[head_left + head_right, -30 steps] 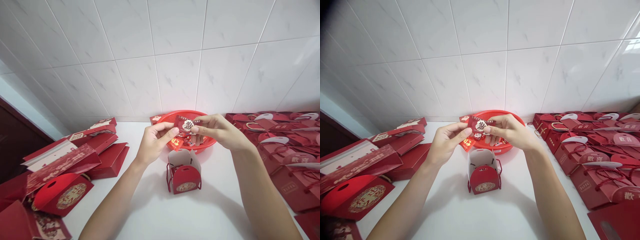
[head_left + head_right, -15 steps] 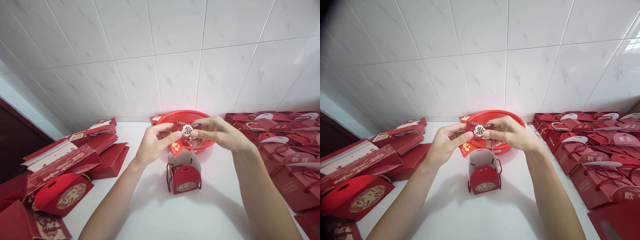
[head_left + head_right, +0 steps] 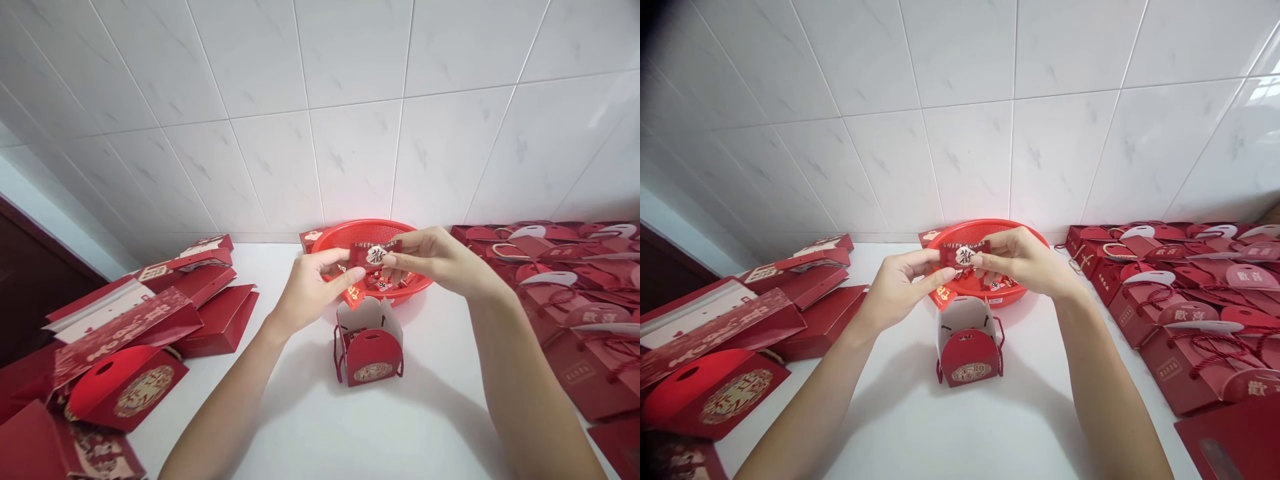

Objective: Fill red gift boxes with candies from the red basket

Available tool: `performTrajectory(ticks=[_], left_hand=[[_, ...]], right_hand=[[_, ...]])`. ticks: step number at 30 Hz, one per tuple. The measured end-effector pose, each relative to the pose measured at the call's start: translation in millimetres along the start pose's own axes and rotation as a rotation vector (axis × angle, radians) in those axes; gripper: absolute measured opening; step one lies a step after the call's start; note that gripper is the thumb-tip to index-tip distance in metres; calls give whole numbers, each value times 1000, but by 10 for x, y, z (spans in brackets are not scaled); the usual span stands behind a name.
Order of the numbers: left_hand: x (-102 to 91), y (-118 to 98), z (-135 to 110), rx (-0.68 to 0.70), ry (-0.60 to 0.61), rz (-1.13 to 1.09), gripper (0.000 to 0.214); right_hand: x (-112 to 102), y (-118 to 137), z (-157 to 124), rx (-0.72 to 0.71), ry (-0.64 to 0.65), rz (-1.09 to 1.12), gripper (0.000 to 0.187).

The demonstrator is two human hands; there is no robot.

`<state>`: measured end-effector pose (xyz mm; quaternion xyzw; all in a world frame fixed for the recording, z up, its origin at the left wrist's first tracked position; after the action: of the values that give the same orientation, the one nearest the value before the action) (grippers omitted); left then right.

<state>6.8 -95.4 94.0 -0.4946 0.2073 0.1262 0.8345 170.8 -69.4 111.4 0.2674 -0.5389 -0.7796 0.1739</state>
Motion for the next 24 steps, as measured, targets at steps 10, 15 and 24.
performTrajectory(ticks=[10,15,24], left_hand=[[85,-7,4,33,71,214,22],[27,-4,24,21,63,-16,30],[-44,42,-3,-18,213,382,22]], right_hand=[[-76,62,-73,37,-33,-31,36],[41,30,-68,65,86,-8,38],[124,-50,-61,50,248,-375,36]])
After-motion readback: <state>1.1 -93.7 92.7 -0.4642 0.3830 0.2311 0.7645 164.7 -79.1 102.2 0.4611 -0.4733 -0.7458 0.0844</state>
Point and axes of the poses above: each hand's wrist, its own z-axis towards the middle knuckle, its own x-axis out of the palm, y = z × x, the point moved 7 cm from there along z, towards the middle knuckle, and after that the axes turned 9 degrees about z, right-handed, at the moved point
